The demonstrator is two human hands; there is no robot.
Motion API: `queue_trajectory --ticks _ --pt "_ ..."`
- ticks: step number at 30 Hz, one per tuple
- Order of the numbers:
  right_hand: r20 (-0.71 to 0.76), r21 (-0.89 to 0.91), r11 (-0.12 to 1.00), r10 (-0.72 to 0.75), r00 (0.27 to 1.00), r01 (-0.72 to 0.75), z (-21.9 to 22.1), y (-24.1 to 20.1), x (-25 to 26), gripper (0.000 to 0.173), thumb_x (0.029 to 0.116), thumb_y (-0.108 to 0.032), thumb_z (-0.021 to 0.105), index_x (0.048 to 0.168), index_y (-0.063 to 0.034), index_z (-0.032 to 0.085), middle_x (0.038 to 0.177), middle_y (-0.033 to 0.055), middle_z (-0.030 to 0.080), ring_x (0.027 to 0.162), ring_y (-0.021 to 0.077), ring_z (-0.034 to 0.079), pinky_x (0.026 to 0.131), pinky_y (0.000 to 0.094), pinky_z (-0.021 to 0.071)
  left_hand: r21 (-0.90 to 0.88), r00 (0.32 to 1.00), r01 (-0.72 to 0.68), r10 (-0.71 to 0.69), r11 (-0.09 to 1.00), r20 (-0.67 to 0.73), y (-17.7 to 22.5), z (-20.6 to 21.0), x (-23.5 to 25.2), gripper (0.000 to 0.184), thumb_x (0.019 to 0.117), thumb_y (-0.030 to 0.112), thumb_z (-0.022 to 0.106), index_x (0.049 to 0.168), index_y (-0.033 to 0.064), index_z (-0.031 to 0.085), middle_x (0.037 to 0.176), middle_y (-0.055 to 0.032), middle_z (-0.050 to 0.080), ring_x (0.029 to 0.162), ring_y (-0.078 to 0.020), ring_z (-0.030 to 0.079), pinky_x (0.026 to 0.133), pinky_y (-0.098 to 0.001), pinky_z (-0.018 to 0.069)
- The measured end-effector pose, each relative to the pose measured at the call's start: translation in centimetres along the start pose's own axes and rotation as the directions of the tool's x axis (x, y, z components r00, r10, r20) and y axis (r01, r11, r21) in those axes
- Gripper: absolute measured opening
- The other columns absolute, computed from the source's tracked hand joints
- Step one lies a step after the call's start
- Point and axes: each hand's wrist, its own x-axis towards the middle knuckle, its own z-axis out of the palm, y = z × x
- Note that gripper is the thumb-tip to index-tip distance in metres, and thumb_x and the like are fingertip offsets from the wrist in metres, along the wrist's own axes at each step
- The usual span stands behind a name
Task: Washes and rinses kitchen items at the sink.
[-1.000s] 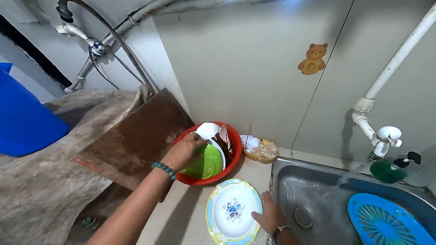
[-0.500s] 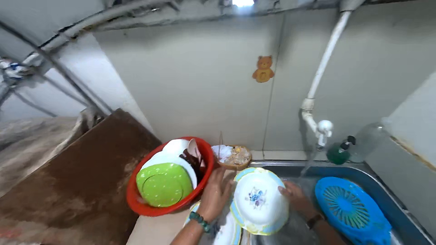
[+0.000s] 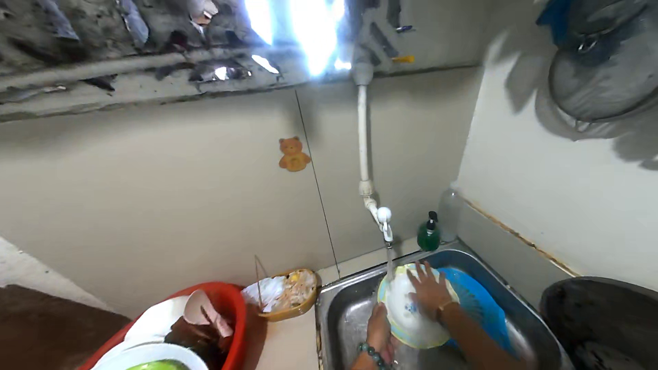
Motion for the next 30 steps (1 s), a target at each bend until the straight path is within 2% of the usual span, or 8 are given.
queue_trajectory --ticks 4,5,8,13,16,20,25,30 --pt "-0.025 0.395 0.907 -0.146 0.989 0.144 2.8 -4.0 0.9 0.057 0.1126 -0.036 0.03 0.164 -0.0126 0.026 0.171 0.0163 0.017 0.157 0.0346 0.023 0.124 0.058 0.0226 0.07 0.992 -0.124 0.124 0.99 0.015 1.0 0.7 1.3 0.043 0.1142 0.032 0.03 0.144 0.0047 0.045 0.099 -0.0183 0.064 0.07 -0.0223 0.061 0.06 -0.0371 0.0529" --pt "-0.06 0.528 0.83 -0.175 0.983 0.18 3.3 -5.1 0.7 0.057 0.1129 -0.035 0.028 0.164 -0.0095 0.024 0.17 0.0176 0.02 0.156 0.0339 0.024 0.126 0.0541 0.0213 0.084 0.98 -0.199 0.198 0.976 0.014 1.4 0.6 1.5 0.041 0.1139 0.028 0.032 0.141 0.002 0.048 0.099 -0.0165 0.064 0.073 -0.0196 0.061 0.063 -0.0352 0.0526" --pt "-0.114 0.717 0.655 -0.227 0.967 0.239 4.3 -7.1 -1.1 0.06 0.1127 -0.038 0.024 0.164 -0.006 0.022 0.17 0.0149 0.021 0.158 0.028 0.022 0.129 0.0496 0.0161 0.106 0.935 -0.355 0.352 0.929 0.043 3.2 -0.8 2.2 0.044 0.1127 0.02 0.033 0.148 -0.0055 0.041 0.132 -0.026 0.058 0.114 -0.029 0.061 0.098 -0.045 0.0505" --pt "0.002 0.382 0.897 -0.24 0.971 0.221 3.8 -5.5 -3.3 0.057 0.1132 -0.041 0.022 0.163 -0.0145 0.03 0.17 0.0068 0.027 0.158 0.0261 0.021 0.125 0.0628 0.0083 0.137 0.955 -0.269 0.282 0.953 -0.087 6.2 -2.8 2.1 0.048 0.1138 0.032 0.033 0.152 0.0039 0.04 0.13 -0.0282 0.059 0.109 -0.0382 0.065 0.087 -0.0555 0.0561" --pt "0.15 0.168 0.976 -0.161 0.976 0.135 2.5 -4.7 -2.9 0.064 0.1121 -0.048 0.019 0.163 -0.0103 0.027 0.17 0.0149 0.022 0.159 0.0341 0.015 0.122 0.0695 0.0024 0.074 0.983 -0.139 0.147 0.988 -0.11 6.2 -3.2 0.6 0.046 0.1145 0.033 0.029 0.149 0.004 0.04 0.118 -0.0259 0.063 0.089 -0.0327 0.069 0.071 -0.0461 0.0586" --pt "0.277 0.178 0.96 -0.259 0.925 0.216 1.5 -6.8 -3.2 0.059 0.1132 -0.042 0.021 0.163 -0.0111 0.028 0.17 0.015 0.023 0.158 0.0388 0.017 0.121 0.069 0.0159 0.046 0.994 -0.01 0.015 0.999 -0.106 4.2 -2.9 -0.3 0.045 0.1142 0.034 0.03 0.142 0.0012 0.045 0.094 -0.0159 0.059 0.065 -0.0198 0.057 0.057 -0.0335 0.0501" --pt "0.234 0.092 0.99 -0.122 0.965 0.103 2.9 -5.4 -0.7 0.061 0.1115 -0.043 0.03 0.167 -0.0201 0.016 0.172 0.0205 0.004 0.158 0.0448 0.001 0.118 0.0772 0.0037 0.014 0.996 0.033 -0.032 0.999 -0.077 3.0 -2.3 -0.8 0.044 0.1141 0.036 0.03 0.138 0.0023 0.045 0.09 -0.0164 0.061 0.059 -0.0195 0.059 0.052 -0.0323 0.0521" --pt "0.15 0.062 0.991 -0.129 0.98 0.121 3.2 -4.7 -0.1 0.068 0.1093 -0.053 0.032 0.167 -0.0202 0.016 0.172 0.0196 0.005 0.159 0.0425 -0.001 0.12 0.0738 -0.0018 0.026 0.996 -0.026 0.028 0.999 -0.08 2.8 -2.6 -0.9 0.045 0.1141 0.037 0.029 0.14 0.0035 0.044 0.091 -0.0162 0.061 0.057 -0.0187 0.057 0.05 -0.0314 0.0501"
